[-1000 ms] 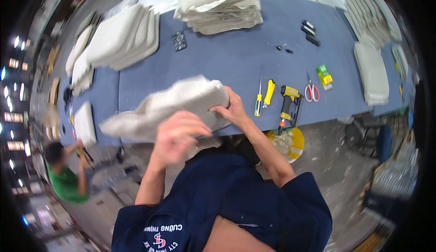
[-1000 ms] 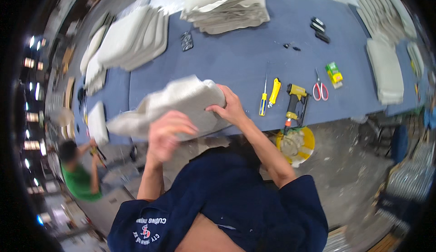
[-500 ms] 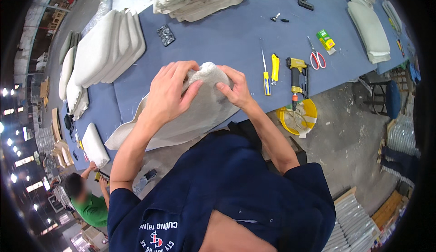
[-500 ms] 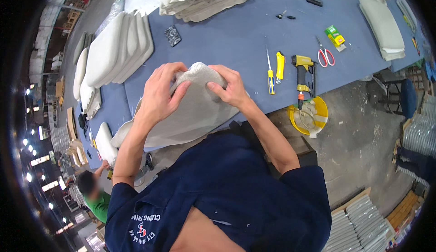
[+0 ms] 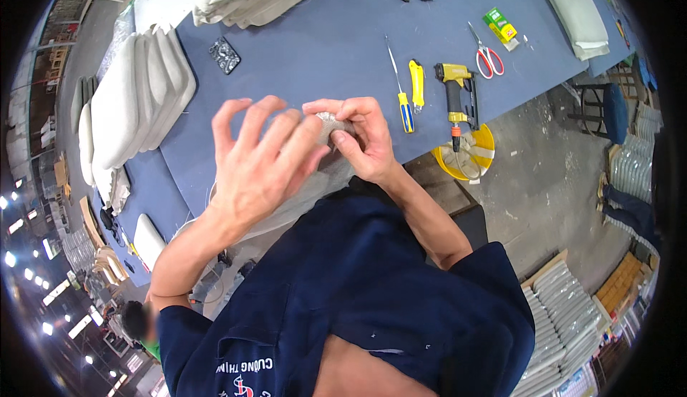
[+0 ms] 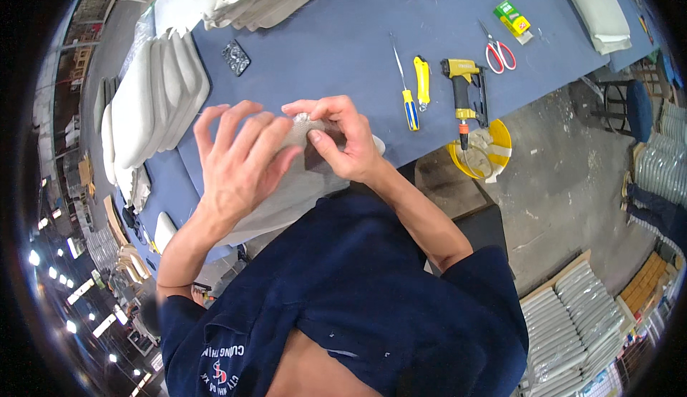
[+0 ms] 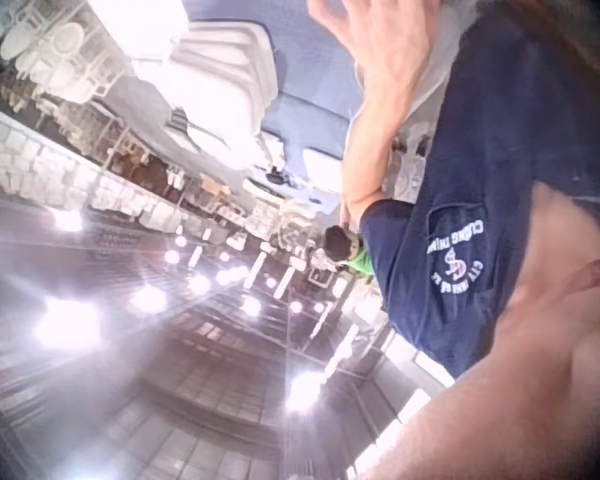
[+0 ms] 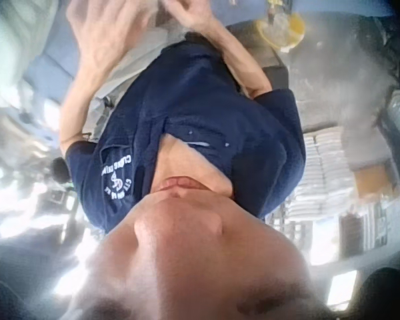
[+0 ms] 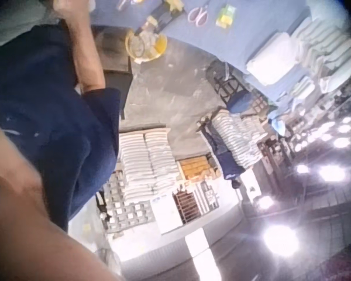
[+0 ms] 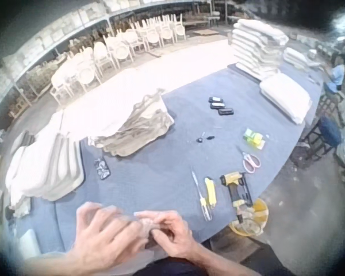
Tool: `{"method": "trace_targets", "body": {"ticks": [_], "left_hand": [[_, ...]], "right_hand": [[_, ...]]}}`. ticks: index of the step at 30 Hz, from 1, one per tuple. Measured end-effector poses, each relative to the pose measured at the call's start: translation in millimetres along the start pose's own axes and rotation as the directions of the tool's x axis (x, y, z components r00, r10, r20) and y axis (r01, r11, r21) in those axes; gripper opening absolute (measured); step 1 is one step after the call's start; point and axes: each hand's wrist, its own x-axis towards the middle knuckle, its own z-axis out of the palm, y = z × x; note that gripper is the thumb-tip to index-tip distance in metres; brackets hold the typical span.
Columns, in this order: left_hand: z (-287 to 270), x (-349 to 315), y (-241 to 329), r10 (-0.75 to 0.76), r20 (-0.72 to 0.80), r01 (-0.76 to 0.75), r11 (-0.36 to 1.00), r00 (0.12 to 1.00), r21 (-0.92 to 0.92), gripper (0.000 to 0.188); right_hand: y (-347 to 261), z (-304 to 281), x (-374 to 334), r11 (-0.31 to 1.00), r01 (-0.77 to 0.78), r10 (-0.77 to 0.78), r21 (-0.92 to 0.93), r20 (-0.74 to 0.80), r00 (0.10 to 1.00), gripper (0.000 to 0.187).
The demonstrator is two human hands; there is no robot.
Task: The person staples white fabric onto a chair cushion, trims excess fabric with scissors, and uses a screwdriver to tuck edges. The person repeats these steps on multiple cushions, flipping them over and adjusting the fabric as needed.
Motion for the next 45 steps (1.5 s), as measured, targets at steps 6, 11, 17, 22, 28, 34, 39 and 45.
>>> {"method": "trace_targets", "body": {"ticks": [6,11,17,22,28,34,39,45], "left_hand": [[-3,17,-9,0.04,0.18,-0.028,0.998,0.983,-0.064,0.028],[-1,22,-10,0.205,0.137,-0.185,0.972,0.969,-0.145,0.026],[12,20,-1,0.239,-0.028,-0.232,0.896,0.971,-0.378,0.023],[38,11,6,0.196,-0.204,-0.279,0.772,0.959,-0.571,0.019],[65,-3,32,-0.07,0.053,0.078,0.438,0.996,-0.896,0.02],[64,-1,46,-0.127,0.317,0.336,0.179,0.94,-0.925,0.021],[67,-7,51,-0.213,0.442,0.461,0.05,0.872,-0.886,0.029],[59,-29,42,-0.414,0.557,0.539,-0.172,0.72,-0.825,0.036]], "right_hand": [[-14,-6,-3,0.995,-0.079,0.079,-0.053,0.002,0.997,0.022],[-34,-18,-2,0.967,-0.072,0.095,-0.243,0.084,0.992,0.019],[-43,-25,-17,0.971,0.036,-0.007,-0.237,0.122,0.992,0.014],[-76,-12,-30,0.953,-0.053,0.081,-0.297,0.083,0.993,0.01],[-91,-7,-50,0.862,-0.131,0.134,-0.49,-0.028,0.991,0.01],[-87,-3,-59,0.908,-0.221,0.164,-0.356,-0.183,0.969,0.011],[-79,-14,-50,0.93,-0.359,0.366,0.075,-0.228,0.902,0.021],[-12,-93,-35,0.63,-0.591,0.517,-0.503,-0.296,0.803,0.037]]}}
